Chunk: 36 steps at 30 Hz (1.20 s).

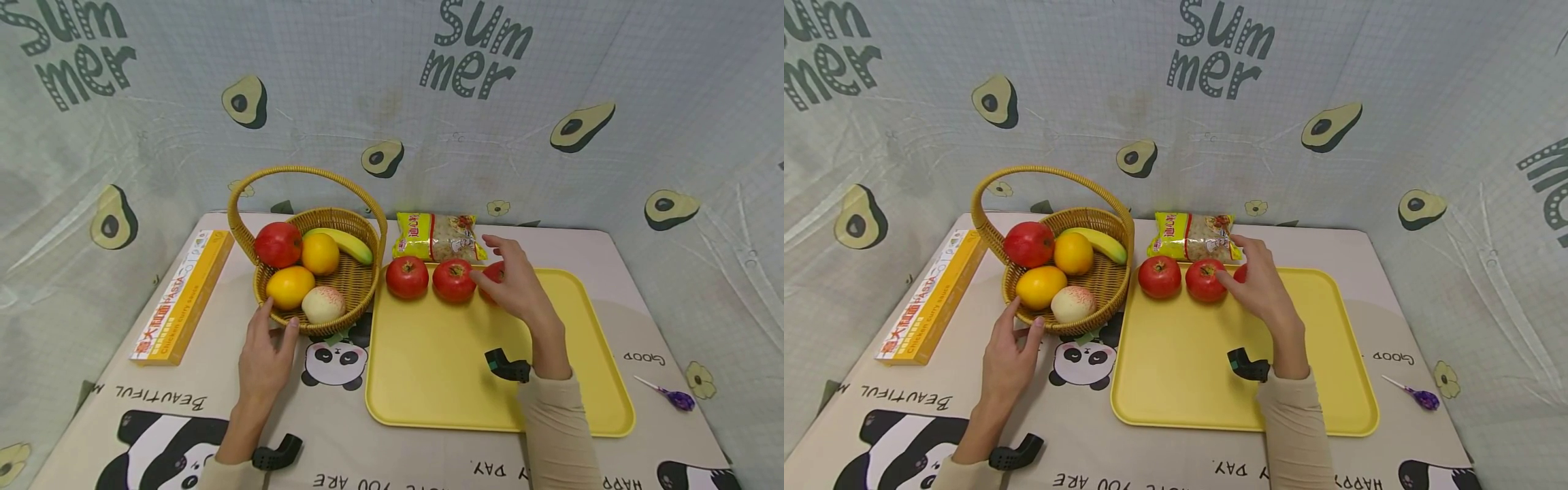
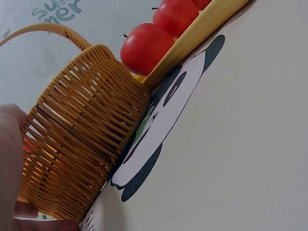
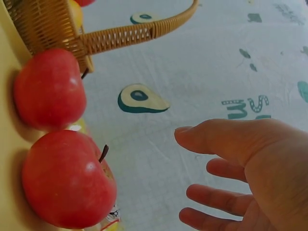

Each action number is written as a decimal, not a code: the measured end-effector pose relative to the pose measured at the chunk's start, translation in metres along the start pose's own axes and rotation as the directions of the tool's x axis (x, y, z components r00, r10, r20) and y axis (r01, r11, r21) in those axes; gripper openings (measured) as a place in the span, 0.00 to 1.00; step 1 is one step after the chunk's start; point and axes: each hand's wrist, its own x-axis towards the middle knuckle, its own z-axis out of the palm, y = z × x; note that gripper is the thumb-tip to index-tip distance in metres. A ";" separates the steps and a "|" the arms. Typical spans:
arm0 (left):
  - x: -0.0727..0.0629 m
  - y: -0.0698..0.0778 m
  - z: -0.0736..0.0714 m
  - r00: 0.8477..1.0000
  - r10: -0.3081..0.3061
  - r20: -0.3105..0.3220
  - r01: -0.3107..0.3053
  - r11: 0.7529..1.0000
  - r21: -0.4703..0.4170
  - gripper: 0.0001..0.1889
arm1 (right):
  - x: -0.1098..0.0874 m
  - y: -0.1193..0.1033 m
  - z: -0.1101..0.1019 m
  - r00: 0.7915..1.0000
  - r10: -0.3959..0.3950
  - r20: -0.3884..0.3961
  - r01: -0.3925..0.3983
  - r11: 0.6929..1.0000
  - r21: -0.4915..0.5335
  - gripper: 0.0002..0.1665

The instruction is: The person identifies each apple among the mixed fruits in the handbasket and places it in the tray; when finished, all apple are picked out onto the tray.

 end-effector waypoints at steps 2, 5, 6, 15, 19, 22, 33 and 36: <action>0.000 0.000 0.000 1.000 0.001 -0.001 -0.001 1.000 0.000 0.35 | 0.000 -0.001 0.001 1.000 -0.004 -0.001 0.004 1.000 -0.001 0.42; 0.000 0.000 0.000 1.000 0.000 -0.001 0.000 1.000 -0.001 0.35 | -0.001 -0.003 0.001 1.000 -0.020 -0.003 0.020 1.000 -0.009 0.42; 0.000 0.000 0.000 1.000 0.000 -0.001 0.000 1.000 -0.003 0.35 | -0.001 -0.004 0.002 1.000 -0.025 -0.003 0.025 1.000 -0.014 0.42; 0.000 0.001 0.000 1.000 0.003 -0.005 -0.003 1.000 -0.008 0.35 | -0.002 -0.008 0.003 0.999 -0.032 0.002 0.032 0.999 -0.010 0.40; 0.000 0.001 0.000 1.000 0.009 -0.009 -0.009 1.000 -0.010 0.34 | -0.002 -0.011 0.004 0.999 -0.042 0.007 0.042 0.999 -0.010 0.40; 0.000 0.001 0.000 1.000 0.007 -0.008 -0.007 1.000 -0.008 0.34 | -0.002 -0.015 0.006 0.998 -0.058 0.011 0.059 0.998 -0.012 0.40; -0.001 -0.001 -0.001 1.000 0.004 -0.003 -0.004 1.000 -0.017 0.35 | -0.004 -0.024 0.013 0.993 -0.116 0.005 0.116 0.993 -0.024 0.39; -0.001 0.000 -0.001 1.000 0.003 -0.003 -0.003 1.000 -0.020 0.35 | -0.005 -0.025 0.015 0.992 -0.126 0.005 0.126 0.992 -0.027 0.40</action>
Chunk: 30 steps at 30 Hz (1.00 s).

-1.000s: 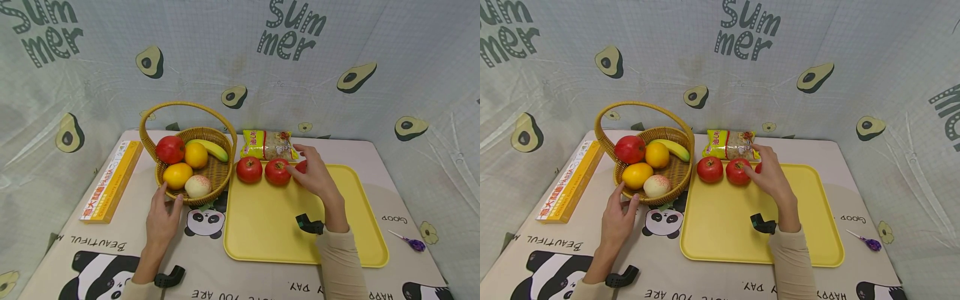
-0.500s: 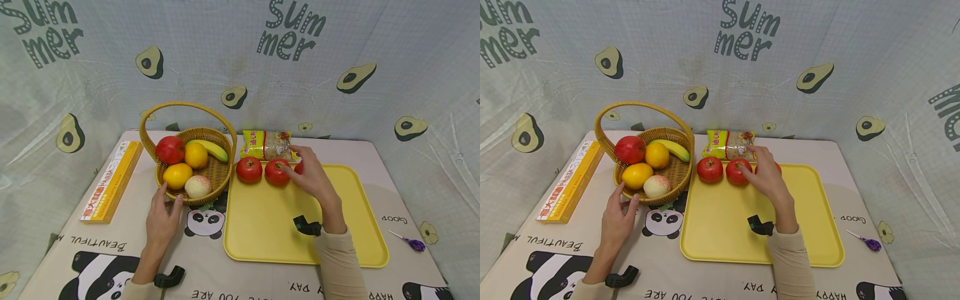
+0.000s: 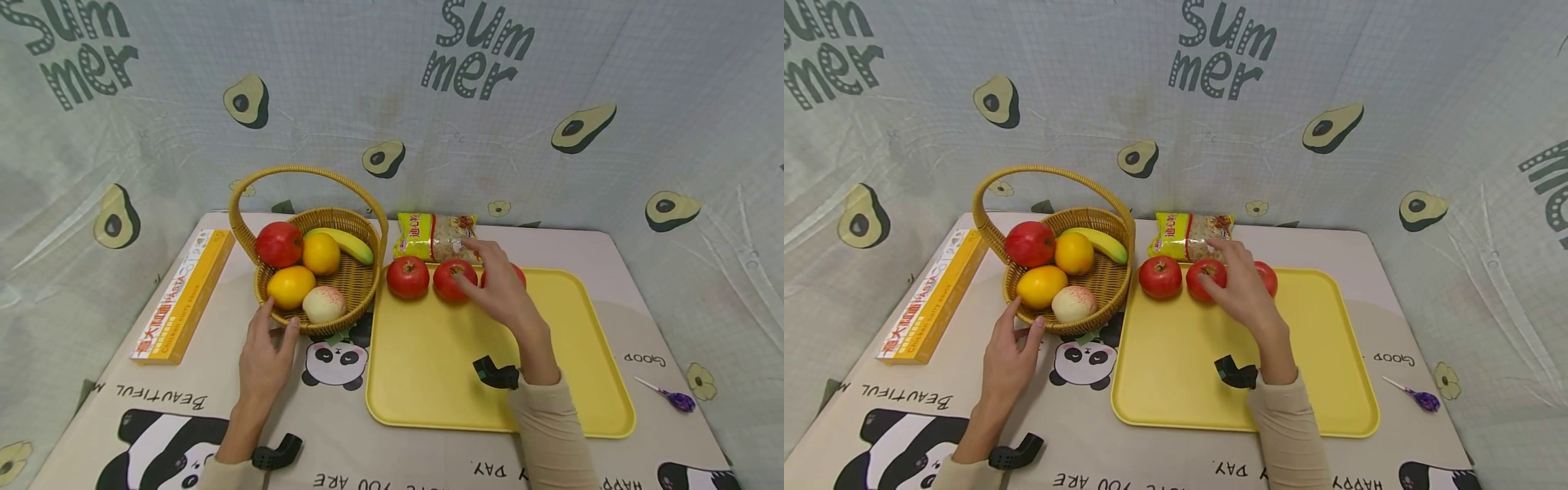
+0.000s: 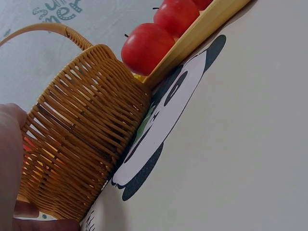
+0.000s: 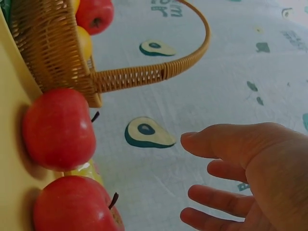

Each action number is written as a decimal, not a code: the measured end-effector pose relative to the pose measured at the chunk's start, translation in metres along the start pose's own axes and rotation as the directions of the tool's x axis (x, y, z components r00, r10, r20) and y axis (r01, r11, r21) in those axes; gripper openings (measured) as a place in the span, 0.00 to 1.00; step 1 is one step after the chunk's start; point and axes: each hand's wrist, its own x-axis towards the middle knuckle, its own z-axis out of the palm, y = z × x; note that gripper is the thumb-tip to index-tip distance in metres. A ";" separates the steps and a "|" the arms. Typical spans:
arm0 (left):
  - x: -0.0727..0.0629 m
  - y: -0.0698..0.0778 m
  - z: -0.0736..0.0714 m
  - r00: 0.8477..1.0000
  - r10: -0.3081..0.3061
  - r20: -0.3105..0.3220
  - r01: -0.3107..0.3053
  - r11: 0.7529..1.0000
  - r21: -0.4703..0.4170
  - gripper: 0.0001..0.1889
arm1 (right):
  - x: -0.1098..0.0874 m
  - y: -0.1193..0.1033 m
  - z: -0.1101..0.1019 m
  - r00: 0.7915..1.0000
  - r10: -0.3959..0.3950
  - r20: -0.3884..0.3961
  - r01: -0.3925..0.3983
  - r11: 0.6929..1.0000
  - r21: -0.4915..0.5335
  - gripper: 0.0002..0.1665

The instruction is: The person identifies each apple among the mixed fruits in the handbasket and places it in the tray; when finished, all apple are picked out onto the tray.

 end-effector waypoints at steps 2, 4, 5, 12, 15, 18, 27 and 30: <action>0.000 0.000 0.000 1.000 -0.001 0.001 0.001 1.000 -0.003 0.35 | 0.000 -0.002 0.001 1.000 -0.013 -0.004 0.013 1.000 0.006 0.40; 0.000 0.001 -0.001 1.000 -0.004 0.004 0.004 1.000 -0.003 0.35 | 0.001 -0.004 0.004 0.999 -0.034 -0.017 0.035 0.999 0.030 0.40; 0.000 0.001 -0.001 1.000 -0.006 0.004 0.006 1.000 -0.003 0.35 | 0.001 -0.006 0.005 0.999 -0.045 -0.024 0.046 0.998 0.043 0.41; 0.000 0.001 -0.001 1.000 -0.016 0.012 0.016 1.000 -0.002 0.35 | 0.005 -0.021 0.014 0.991 -0.116 -0.069 0.123 0.988 0.099 0.41; 0.000 0.000 -0.001 1.000 -0.016 0.019 0.016 1.000 -0.005 0.35 | 0.008 -0.029 0.017 0.985 -0.153 -0.075 0.161 0.981 0.112 0.40; 0.000 0.000 0.000 1.000 -0.020 0.020 0.020 1.000 -0.003 0.35 | 0.012 -0.037 0.020 0.983 -0.173 -0.068 0.180 0.976 0.120 0.40; 0.000 -0.001 -0.001 1.000 -0.018 0.018 0.018 1.000 -0.002 0.35 | 0.026 -0.056 0.031 0.968 -0.240 -0.076 0.248 0.963 0.108 0.38; 0.001 -0.001 -0.001 1.000 -0.017 0.019 0.017 1.000 -0.001 0.35 | 0.030 -0.062 0.036 0.963 -0.262 -0.062 0.267 0.956 0.118 0.38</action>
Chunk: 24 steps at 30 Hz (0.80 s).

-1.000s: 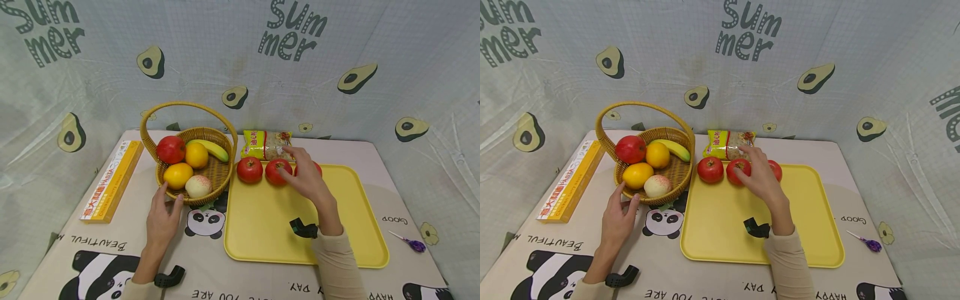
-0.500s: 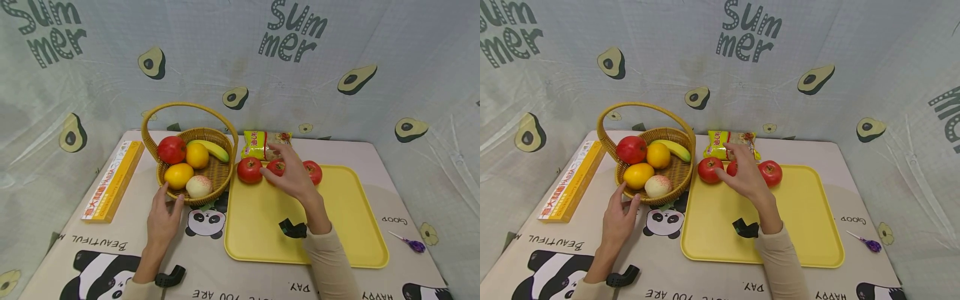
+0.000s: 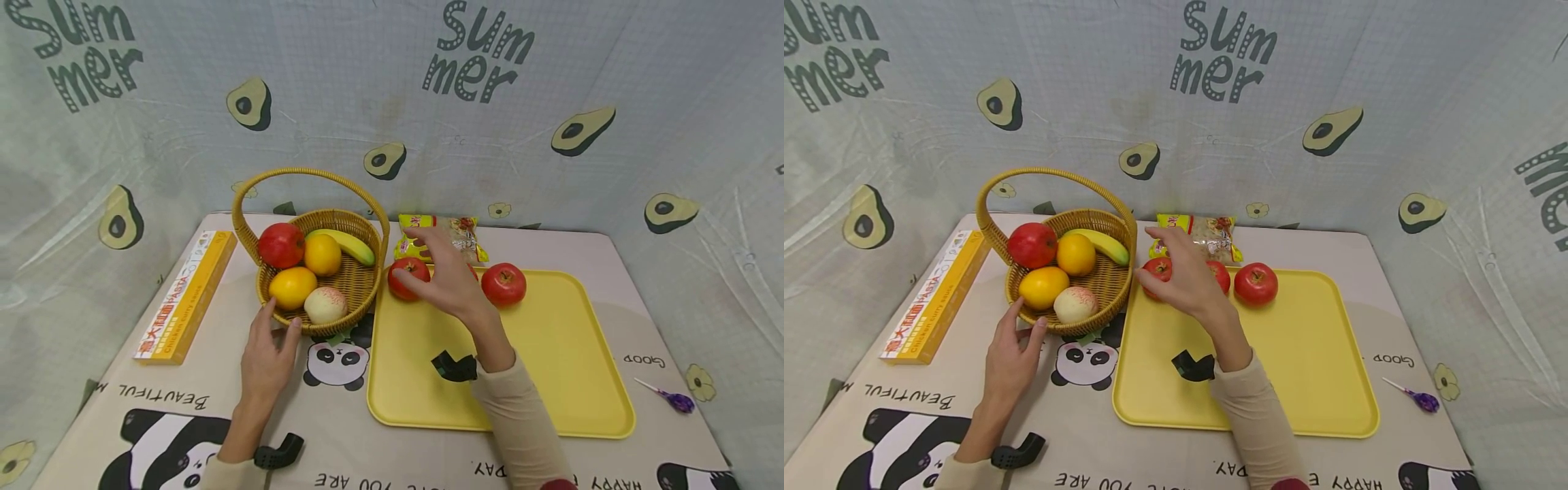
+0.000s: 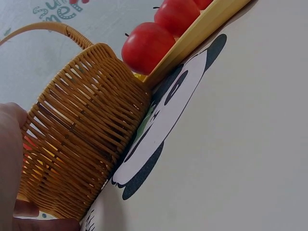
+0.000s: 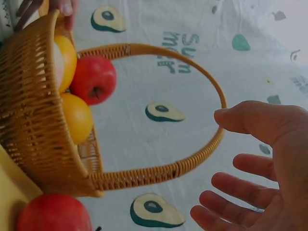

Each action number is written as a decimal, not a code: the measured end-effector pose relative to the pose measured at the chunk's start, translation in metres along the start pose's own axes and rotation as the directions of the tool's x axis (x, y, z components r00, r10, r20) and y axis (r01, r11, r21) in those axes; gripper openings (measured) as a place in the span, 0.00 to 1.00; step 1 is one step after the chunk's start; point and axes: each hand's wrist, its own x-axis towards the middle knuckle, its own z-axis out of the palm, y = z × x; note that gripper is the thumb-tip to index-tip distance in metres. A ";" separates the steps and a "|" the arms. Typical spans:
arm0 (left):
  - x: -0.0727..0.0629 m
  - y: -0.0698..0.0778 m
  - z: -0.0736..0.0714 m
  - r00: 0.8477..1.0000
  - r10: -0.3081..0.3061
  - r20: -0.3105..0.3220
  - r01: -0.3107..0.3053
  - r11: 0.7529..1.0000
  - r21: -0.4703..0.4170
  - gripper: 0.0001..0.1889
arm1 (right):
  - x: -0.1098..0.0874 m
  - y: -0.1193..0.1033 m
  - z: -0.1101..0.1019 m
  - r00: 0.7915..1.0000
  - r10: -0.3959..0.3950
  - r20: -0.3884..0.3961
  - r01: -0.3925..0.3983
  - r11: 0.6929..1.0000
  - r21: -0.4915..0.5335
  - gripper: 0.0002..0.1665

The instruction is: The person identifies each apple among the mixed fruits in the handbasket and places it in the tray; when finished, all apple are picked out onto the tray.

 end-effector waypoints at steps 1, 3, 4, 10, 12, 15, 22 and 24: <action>0.000 0.000 0.000 1.000 0.000 0.000 0.000 1.000 0.001 0.35 | 0.002 -0.002 0.002 1.000 -0.013 0.004 0.013 1.000 0.001 0.38; 0.000 0.000 0.000 1.000 0.002 -0.002 -0.002 1.000 0.000 0.35 | 0.007 -0.005 0.006 0.999 -0.045 0.011 0.045 0.999 0.000 0.38; 0.000 -0.001 0.000 1.000 0.004 -0.003 -0.004 1.000 0.000 0.35 | 0.009 -0.006 0.008 0.998 -0.062 0.015 0.062 0.998 0.001 0.37; 0.000 -0.001 -0.002 1.000 0.007 -0.010 -0.007 1.000 0.007 0.35 | 0.018 -0.015 0.023 0.991 -0.123 0.058 0.121 0.992 0.030 0.38; 0.000 -0.001 -0.002 1.000 0.007 -0.010 -0.007 1.000 0.008 0.35 | 0.021 -0.018 0.028 0.987 -0.149 0.067 0.146 0.988 0.040 0.38; 0.000 0.000 -0.002 1.000 0.007 -0.009 -0.007 1.000 0.004 0.35 | 0.026 -0.022 0.037 0.979 -0.186 0.078 0.182 0.981 0.062 0.37; 0.000 0.000 -0.001 1.000 -0.001 0.001 0.001 1.000 -0.006 0.35 | 0.037 -0.029 0.055 0.970 -0.210 0.123 0.204 0.977 0.060 0.37; 0.000 0.000 -0.001 1.000 -0.002 0.003 0.002 1.000 -0.004 0.35 | 0.041 -0.031 0.059 0.968 -0.212 0.136 0.205 0.977 0.064 0.37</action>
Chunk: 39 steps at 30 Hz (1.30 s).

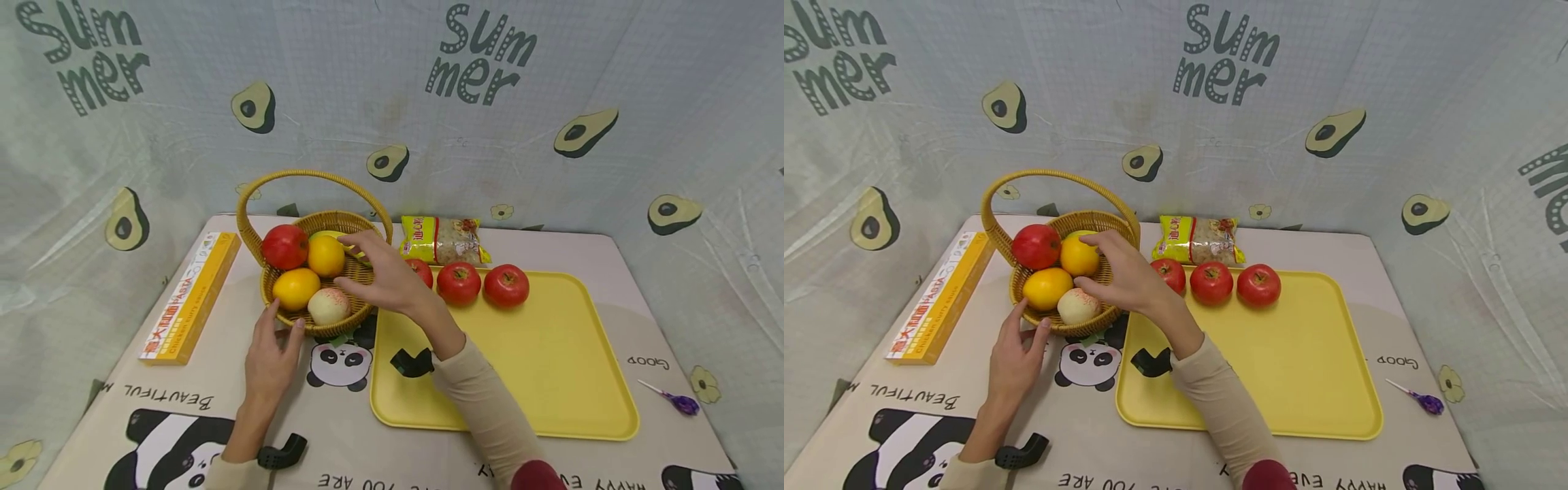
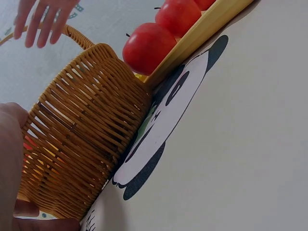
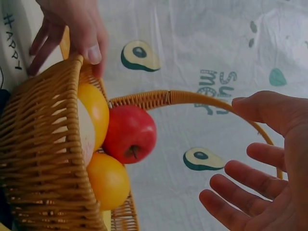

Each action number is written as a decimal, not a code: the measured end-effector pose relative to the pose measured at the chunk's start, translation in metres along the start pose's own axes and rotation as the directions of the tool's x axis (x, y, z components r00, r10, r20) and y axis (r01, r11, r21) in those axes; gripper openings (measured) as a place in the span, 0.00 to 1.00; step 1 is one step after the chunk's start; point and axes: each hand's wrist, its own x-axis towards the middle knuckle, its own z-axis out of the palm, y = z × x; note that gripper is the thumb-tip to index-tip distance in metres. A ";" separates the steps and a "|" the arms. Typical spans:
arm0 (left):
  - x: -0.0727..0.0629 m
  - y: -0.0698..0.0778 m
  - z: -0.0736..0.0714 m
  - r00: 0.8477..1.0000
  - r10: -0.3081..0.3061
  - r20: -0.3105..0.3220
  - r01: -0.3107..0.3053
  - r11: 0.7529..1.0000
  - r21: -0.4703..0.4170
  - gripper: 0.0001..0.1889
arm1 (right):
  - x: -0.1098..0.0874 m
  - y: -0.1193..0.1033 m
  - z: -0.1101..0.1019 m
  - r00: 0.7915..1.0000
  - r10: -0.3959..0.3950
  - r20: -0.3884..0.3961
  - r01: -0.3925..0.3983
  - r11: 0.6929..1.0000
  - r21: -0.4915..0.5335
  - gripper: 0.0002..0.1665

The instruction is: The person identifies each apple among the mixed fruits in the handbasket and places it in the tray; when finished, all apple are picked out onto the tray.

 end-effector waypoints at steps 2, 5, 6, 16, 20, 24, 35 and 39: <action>0.000 0.000 0.000 1.000 0.002 -0.002 -0.002 1.000 0.004 0.35 | 0.004 -0.001 0.003 1.000 0.008 0.016 -0.008 1.000 0.013 0.37; 0.000 0.000 0.001 1.000 0.006 -0.005 -0.006 1.000 0.006 0.35 | 0.011 -0.002 0.008 0.999 0.031 0.045 -0.032 0.999 0.024 0.37; 0.000 0.000 0.001 1.000 0.007 -0.006 -0.007 1.000 0.007 0.35 | 0.013 -0.003 0.010 0.998 0.038 0.053 -0.039 0.999 0.029 0.37; -0.001 0.000 -0.001 1.000 -0.005 0.014 0.005 1.000 0.000 0.35 | 0.025 0.000 0.032 0.992 0.078 0.097 -0.087 0.992 0.090 0.38; -0.001 0.001 -0.001 1.000 -0.008 0.023 0.008 1.000 -0.008 0.36 | 0.030 0.002 0.040 0.988 0.102 0.118 -0.111 0.991 0.074 0.40; 0.000 -0.001 -0.002 1.000 -0.006 0.020 0.006 1.000 -0.006 0.35 | 0.036 0.004 0.047 0.984 0.118 0.131 -0.126 0.991 0.051 0.41; 0.000 -0.002 -0.004 1.000 -0.002 0.022 0.002 1.000 -0.011 0.36 | 0.056 0.009 0.061 0.961 0.213 0.173 -0.217 0.976 0.003 0.43; 0.001 -0.002 -0.003 1.000 -0.003 0.025 0.003 1.000 -0.013 0.36 | 0.063 0.012 0.064 0.951 0.255 0.174 -0.257 0.966 -0.011 0.44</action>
